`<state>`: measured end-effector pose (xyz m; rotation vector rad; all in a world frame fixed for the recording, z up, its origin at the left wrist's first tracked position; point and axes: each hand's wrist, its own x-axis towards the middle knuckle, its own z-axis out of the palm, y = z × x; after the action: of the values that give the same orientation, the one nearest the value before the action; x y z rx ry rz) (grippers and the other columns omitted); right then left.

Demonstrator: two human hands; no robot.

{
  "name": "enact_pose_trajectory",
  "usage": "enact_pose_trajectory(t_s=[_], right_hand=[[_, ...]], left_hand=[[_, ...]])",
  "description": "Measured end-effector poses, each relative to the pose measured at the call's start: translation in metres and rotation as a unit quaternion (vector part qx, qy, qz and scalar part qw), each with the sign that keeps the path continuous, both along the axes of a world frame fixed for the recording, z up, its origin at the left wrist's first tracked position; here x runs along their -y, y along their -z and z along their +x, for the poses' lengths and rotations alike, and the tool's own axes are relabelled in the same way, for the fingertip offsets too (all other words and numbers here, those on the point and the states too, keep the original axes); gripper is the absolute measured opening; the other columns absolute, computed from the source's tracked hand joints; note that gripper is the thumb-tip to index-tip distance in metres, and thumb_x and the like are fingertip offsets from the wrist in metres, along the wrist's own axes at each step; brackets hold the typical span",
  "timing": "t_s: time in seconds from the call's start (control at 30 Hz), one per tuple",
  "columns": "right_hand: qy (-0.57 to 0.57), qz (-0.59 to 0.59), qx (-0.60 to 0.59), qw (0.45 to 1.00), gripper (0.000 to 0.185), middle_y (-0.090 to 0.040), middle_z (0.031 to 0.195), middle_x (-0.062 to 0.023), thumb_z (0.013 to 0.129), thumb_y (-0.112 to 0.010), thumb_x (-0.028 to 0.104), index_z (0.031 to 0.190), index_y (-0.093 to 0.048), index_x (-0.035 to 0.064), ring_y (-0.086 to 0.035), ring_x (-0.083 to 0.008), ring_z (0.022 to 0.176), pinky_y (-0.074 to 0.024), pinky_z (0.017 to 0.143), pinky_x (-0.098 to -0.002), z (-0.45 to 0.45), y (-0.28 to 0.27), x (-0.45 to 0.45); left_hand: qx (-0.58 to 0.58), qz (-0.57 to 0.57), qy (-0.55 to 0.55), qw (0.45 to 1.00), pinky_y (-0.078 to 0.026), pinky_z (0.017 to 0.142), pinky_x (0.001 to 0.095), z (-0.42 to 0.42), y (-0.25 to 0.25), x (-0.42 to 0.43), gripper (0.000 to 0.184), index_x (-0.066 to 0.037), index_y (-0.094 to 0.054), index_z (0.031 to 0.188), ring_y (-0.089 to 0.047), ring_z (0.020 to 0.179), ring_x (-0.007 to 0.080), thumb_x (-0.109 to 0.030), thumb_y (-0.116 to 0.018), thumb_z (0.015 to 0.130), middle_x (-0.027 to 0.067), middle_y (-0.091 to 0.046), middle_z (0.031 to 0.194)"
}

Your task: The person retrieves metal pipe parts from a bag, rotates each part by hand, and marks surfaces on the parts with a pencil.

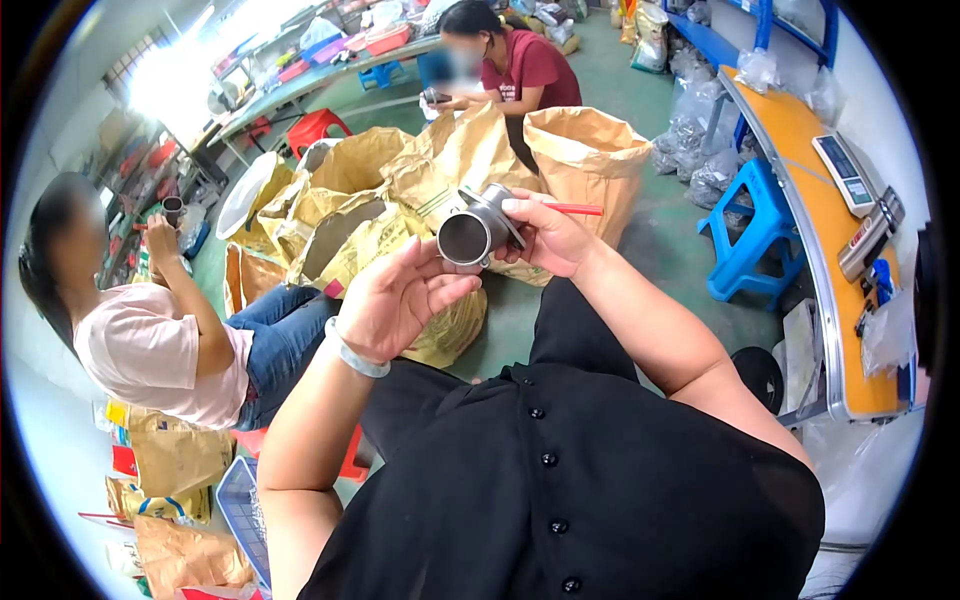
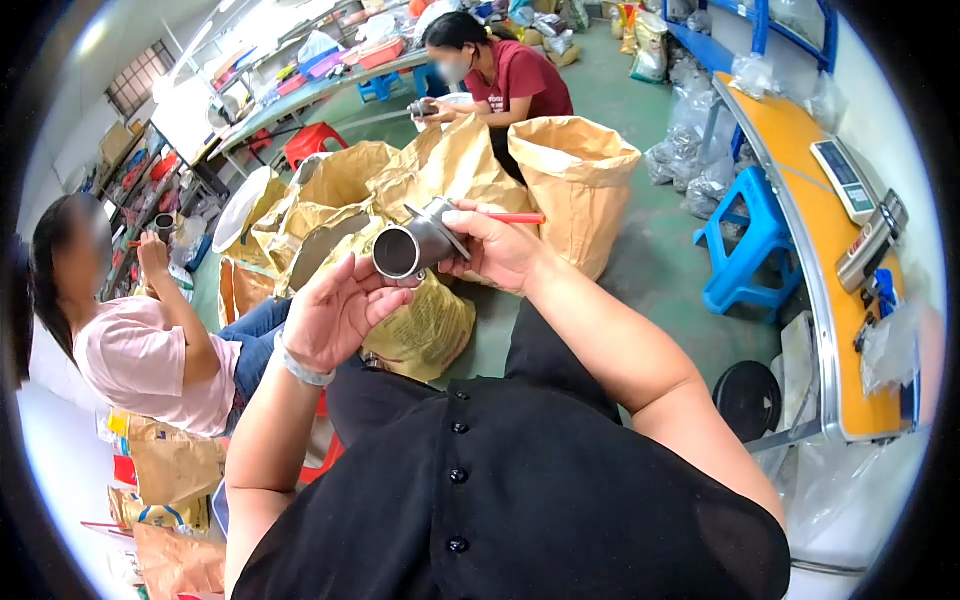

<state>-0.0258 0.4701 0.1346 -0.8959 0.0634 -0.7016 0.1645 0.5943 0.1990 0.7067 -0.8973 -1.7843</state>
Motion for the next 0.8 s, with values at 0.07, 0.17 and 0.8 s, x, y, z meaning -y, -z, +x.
enact_pose_trajectory(t_s=[0.07,0.17,0.8], right_hand=[[0.010,0.007,0.012,1.000,0.030,-0.061,0.089,-0.0058,0.088,-0.052,0.024,0.112,-0.050,0.0065,-0.060,-0.0136,0.067,-0.0510,0.059,-0.0270,-0.004,-0.006,-0.008],[0.026,-0.005,0.011,1.000,0.030,-0.061,0.090,-0.0057,0.088,-0.053,0.025,0.112,-0.050,0.0073,-0.060,-0.0132,0.068,-0.0511,0.061,-0.0273,-0.007,-0.011,-0.011],[0.197,-0.229,-0.198,0.933,0.049,-0.053,0.112,-0.0028,0.072,-0.070,0.006,0.117,-0.050,0.0014,-0.047,-0.0125,0.109,-0.0348,0.097,-0.0282,-0.011,0.000,0.228]], left_hand=[[-0.001,-0.018,0.024,1.000,-0.043,0.095,0.0350,-0.003,-0.002,-0.004,0.047,0.008,-0.043,0.121,-0.055,0.104,0.0285,-0.031,-0.036,0.095,0.0199,-0.053,0.115],[-0.007,-0.037,0.045,0.998,-0.042,0.095,0.0348,-0.008,-0.006,-0.006,0.050,0.008,-0.041,0.122,-0.054,0.105,0.0287,-0.034,-0.035,0.095,0.0201,-0.053,0.116],[-0.016,0.118,0.094,0.988,-0.050,0.085,0.0393,0.008,0.064,0.271,0.046,-0.002,-0.031,0.132,-0.056,0.104,0.0333,-0.012,-0.047,0.091,0.0215,-0.048,0.123]])
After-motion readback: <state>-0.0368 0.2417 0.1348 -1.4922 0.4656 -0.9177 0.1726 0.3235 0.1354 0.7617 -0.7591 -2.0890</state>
